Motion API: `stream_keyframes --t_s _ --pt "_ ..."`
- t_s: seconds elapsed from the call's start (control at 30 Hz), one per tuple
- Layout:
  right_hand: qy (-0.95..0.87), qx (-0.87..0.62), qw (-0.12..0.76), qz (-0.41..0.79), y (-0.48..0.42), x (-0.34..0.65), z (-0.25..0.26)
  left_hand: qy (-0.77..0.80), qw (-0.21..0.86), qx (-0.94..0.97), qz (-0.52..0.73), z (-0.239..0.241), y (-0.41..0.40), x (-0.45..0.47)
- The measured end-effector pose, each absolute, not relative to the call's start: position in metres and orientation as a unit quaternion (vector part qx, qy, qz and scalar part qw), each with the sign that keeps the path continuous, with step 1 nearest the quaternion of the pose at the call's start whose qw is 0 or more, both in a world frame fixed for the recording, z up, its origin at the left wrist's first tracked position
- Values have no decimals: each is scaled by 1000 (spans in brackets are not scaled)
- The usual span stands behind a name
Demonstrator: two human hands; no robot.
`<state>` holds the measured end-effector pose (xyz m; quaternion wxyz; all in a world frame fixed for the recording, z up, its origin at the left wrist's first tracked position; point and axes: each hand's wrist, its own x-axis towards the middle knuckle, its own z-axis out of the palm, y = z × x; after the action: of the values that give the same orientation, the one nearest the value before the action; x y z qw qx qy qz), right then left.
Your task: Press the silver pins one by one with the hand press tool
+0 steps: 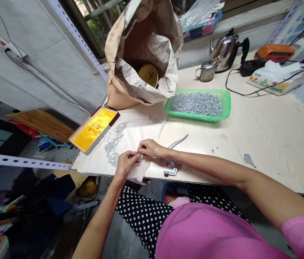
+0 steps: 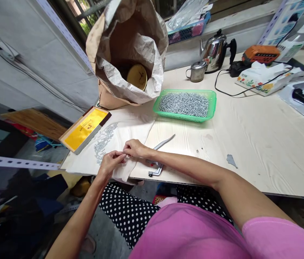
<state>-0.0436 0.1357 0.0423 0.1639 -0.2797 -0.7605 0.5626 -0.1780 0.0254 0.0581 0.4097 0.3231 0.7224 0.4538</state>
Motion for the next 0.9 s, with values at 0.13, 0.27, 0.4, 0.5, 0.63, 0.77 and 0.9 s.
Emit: stream_keyframes --t_s 0.13,0.27,0.4,0.5,0.63,0.77,0.9 --pt "-768 -287 173 545 132 -44 44 709 430 315 462 54 23 -179" --pt "-772 -284 178 541 127 -42 47 737 370 368 429 50 22 -182" --pt "-774 -271 179 543 126 -40 48 750 362 363 418 50 23 -181" --pt "-776 -280 181 536 127 -38 47 718 436 309 445 52 24 -179" --pt "-769 -294 186 536 128 -37 45 686 512 235 461 56 24 -178" --pt "-759 -307 191 542 134 -42 41 676 523 173 489 61 28 -184" --pt "-760 -286 210 545 143 -51 47 705 449 157 526 64 29 -191"
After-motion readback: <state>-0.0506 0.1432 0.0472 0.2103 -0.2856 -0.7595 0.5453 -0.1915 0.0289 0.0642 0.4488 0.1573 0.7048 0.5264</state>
